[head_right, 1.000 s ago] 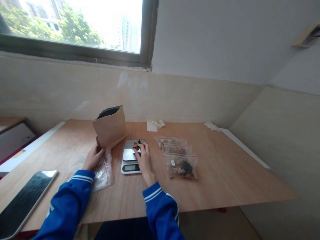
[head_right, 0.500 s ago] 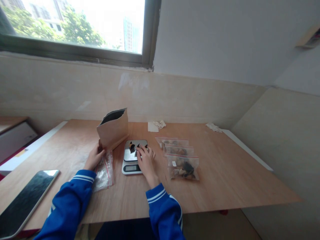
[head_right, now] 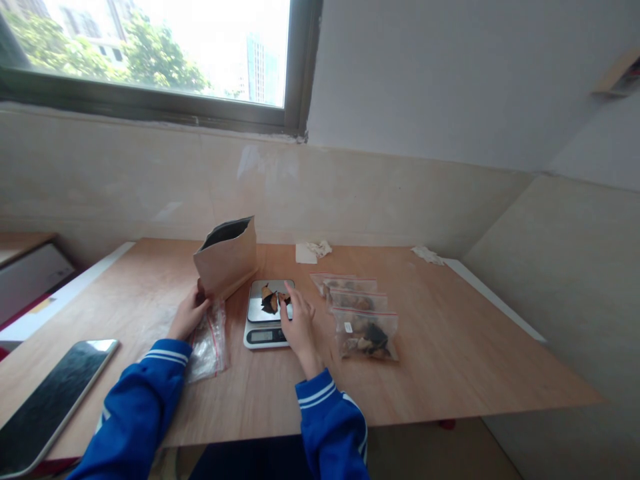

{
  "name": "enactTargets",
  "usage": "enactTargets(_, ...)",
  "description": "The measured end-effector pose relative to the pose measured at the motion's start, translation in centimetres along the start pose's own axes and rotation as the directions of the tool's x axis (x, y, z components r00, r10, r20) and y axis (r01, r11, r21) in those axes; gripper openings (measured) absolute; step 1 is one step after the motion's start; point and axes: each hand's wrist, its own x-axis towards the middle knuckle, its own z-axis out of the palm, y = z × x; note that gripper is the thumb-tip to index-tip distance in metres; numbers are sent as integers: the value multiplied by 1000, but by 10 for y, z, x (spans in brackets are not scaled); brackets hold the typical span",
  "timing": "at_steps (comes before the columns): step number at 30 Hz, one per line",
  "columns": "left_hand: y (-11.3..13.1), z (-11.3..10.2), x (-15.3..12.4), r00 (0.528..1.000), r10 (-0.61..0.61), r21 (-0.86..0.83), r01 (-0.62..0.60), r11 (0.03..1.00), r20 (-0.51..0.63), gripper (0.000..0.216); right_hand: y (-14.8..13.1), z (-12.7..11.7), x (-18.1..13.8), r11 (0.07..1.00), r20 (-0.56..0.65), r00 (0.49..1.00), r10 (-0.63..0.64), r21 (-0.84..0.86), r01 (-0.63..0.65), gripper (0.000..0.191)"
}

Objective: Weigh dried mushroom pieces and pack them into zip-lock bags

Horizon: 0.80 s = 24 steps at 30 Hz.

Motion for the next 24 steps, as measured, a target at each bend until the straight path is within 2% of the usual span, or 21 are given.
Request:
enactTargets(3, 0, 0, 0, 1000, 9, 15, -9, 1000, 2, 42, -3, -1, 2, 999, -124, 992, 8, 44, -3, 41)
enactTargets(6, 0, 0, 1, 999, 39, 28, -39, 999, 10, 40, -24, -8, 7, 986, -160, 985, -61, 143, 84, 36)
enactTargets(12, 8, -4, -2, 997, 69, -28, -67, 997, 46, 43, -83, -25, 14, 938, -35, 963, -269, 216, 270, 38)
enactTargets(16, 14, -6, -4, 996, 80, -49, -78, 996, 40, 45, -95, -18, 14, 921, 96, 921, -378, 135, 364, 44)
enactTargets(21, 16, -4, -5, 996, 87, -92, -84, 992, 22, 43, -105, -4, 6, 923, 161, 909, -385, 46, 383, 40)
enactTargets(24, 15, -3, -5, 995, 92, -90, -90, 992, 23, 43, -118, 0, 0, 941, 82, 938, -338, 1, 339, 36)
